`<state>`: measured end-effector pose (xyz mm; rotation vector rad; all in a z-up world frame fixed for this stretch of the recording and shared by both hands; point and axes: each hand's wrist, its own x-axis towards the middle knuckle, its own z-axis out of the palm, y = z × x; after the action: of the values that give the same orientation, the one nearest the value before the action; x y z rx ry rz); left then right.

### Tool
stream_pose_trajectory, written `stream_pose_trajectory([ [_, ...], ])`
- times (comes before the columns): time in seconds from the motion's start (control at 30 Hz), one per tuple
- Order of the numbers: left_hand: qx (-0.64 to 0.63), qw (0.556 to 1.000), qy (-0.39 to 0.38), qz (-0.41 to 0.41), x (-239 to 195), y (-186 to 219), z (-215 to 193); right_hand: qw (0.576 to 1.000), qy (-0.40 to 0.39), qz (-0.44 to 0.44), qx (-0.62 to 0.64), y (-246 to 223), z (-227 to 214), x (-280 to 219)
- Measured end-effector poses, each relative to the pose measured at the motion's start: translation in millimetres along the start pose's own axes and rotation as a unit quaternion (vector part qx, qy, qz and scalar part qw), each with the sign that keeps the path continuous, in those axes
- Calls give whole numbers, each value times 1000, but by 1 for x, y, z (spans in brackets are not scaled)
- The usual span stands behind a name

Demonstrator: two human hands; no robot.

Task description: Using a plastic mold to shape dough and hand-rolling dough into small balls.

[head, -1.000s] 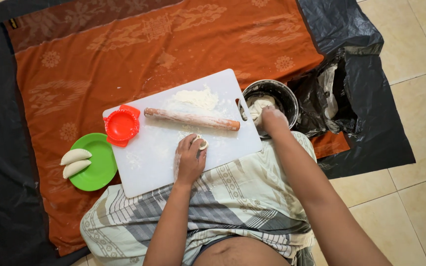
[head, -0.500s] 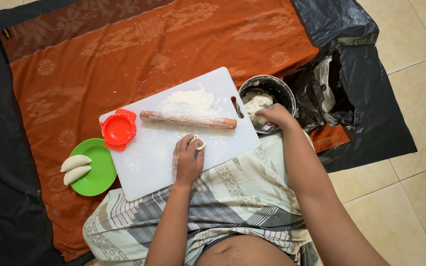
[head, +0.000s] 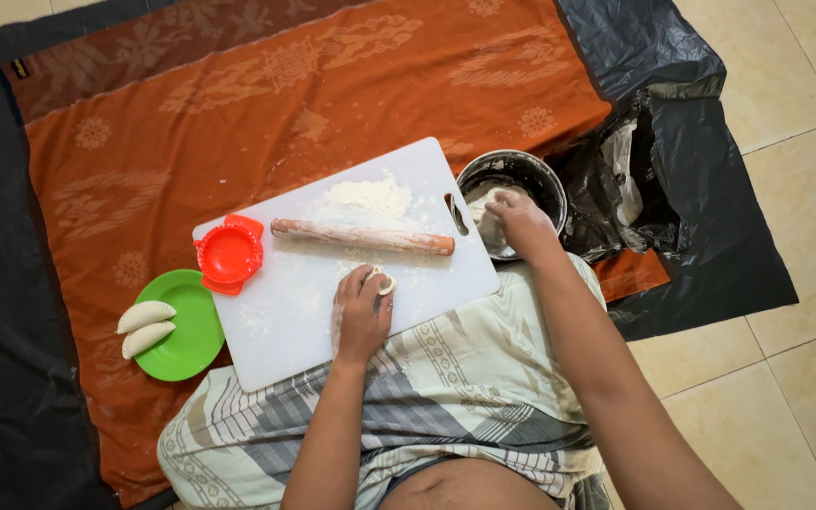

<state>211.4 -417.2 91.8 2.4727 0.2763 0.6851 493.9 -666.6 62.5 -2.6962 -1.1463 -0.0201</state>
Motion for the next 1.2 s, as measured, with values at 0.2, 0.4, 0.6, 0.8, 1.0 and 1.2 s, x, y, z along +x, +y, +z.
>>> stream_pose_trajectory([
  [0.2, -10, 1000, 3, 1, 0, 1, -2, 993, -98, -40, -47, -12, 1, 13],
  [0.4, -6, 1000, -7, -6, -1, 2, -1, 989, -138, 4, -57, 25, 86, 18],
  [0.6, -13, 1000, -14, -17, 0, 4, -3, 968, -147, 194, 67, -13, -7, 3],
  [0.8, -12, 1000, -17, -17, 0, 4, -5, 906, -96, 312, 268, 1, -24, -2],
  [1.0, -6, 1000, -12, -18, 0, 5, -4, 829, -31, 417, 371, 26, 25, 8],
  [1.2, -3, 1000, -6, -17, -1, 2, -2, 942, -180, 223, 173, -14, -20, -1],
])
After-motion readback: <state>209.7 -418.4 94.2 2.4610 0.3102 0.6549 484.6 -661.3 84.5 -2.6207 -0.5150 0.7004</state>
